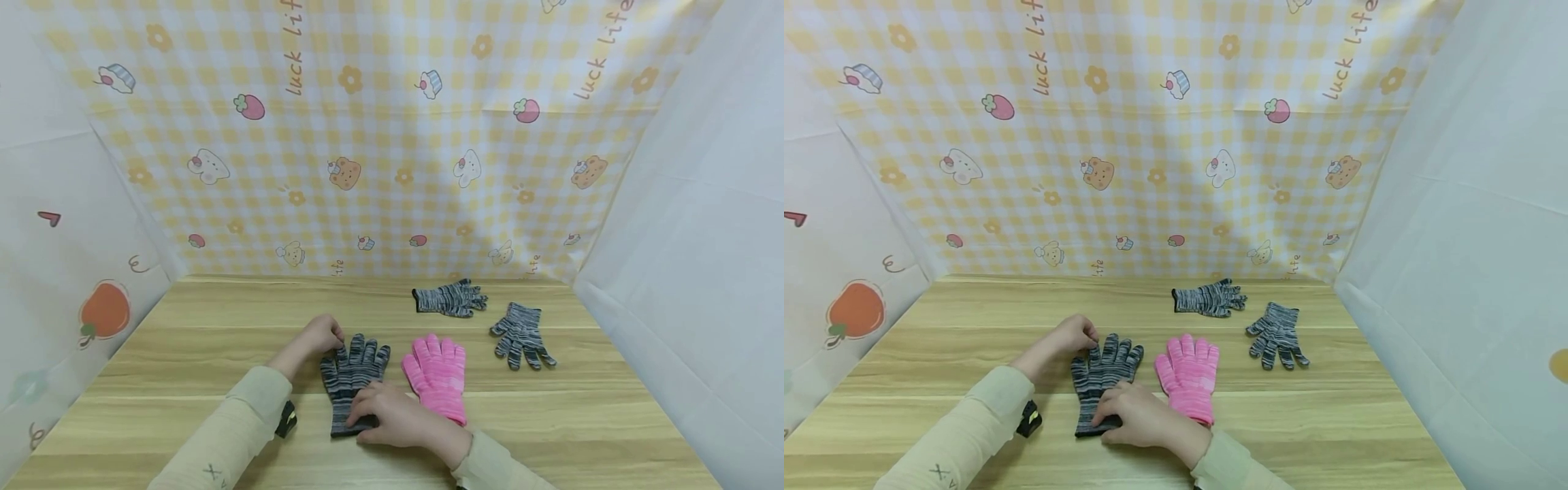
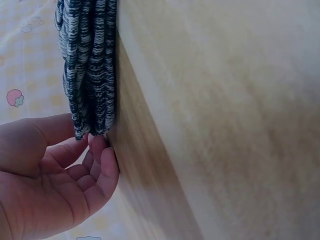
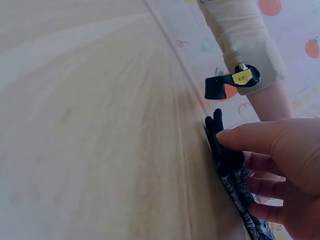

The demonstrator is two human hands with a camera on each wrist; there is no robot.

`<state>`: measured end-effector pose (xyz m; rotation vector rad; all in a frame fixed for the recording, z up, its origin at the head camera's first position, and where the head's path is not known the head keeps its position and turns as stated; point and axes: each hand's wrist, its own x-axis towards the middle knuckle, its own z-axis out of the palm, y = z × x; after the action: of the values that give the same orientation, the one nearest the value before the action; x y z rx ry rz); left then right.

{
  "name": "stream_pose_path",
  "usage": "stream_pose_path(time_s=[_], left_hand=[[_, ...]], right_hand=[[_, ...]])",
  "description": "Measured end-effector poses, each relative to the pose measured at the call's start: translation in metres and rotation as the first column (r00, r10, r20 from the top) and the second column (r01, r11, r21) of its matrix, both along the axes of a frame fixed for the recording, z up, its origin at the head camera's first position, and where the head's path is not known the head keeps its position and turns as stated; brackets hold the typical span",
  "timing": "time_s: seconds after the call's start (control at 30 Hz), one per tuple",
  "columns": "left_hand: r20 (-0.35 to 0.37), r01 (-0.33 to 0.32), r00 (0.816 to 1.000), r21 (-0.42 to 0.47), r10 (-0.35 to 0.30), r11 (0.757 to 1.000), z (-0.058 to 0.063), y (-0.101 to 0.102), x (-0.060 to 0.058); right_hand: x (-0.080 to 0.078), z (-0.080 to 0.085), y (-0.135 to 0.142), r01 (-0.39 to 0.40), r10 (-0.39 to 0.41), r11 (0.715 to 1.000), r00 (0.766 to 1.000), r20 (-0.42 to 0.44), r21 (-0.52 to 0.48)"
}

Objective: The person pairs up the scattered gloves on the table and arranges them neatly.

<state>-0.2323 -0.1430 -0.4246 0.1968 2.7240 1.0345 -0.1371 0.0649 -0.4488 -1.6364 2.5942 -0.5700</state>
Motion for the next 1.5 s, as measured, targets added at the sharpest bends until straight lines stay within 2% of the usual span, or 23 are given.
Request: stream_pose_path(time_s=[0.4,0.7,0.87,1.03,1.3,1.5], left_hand=[[0.025,-0.003,1.0,0.029,0.002,1.0,0.002,0.0,0.001],[0.007,0.03,1.0,0.006,-0.03,1.0,0.003,-0.003,-0.001],[-0.021,0.044,0.999,-0.024,-0.045,0.999,0.006,-0.002,-0.001],[-0.091,0.026,0.995,-0.049,-0.031,0.998,0.01,0.0,0.0],[-0.168,-0.03,0.985,0.039,0.036,0.999,0.021,0.007,0.002],[-0.237,-0.042,0.97,0.07,0.057,0.997,0.028,0.017,0.006]], right_hand=[[0.004,0.008,0.006,-0.01,0.01,1.0,1.0,0.006,0.02],[0.004,0.012,0.008,-0.014,0.015,1.0,0.994,0.108,-0.015],[0.003,0.016,0.011,0.016,-0.01,0.999,0.986,0.169,-0.039],[0.0,0.023,0.014,0.021,-0.002,0.996,0.978,0.207,-0.089],[-0.002,0.036,0.024,0.137,-0.083,0.978,0.945,0.315,-0.156],[-0.006,0.042,0.034,0.207,-0.119,0.955,0.923,0.365,-0.211]])
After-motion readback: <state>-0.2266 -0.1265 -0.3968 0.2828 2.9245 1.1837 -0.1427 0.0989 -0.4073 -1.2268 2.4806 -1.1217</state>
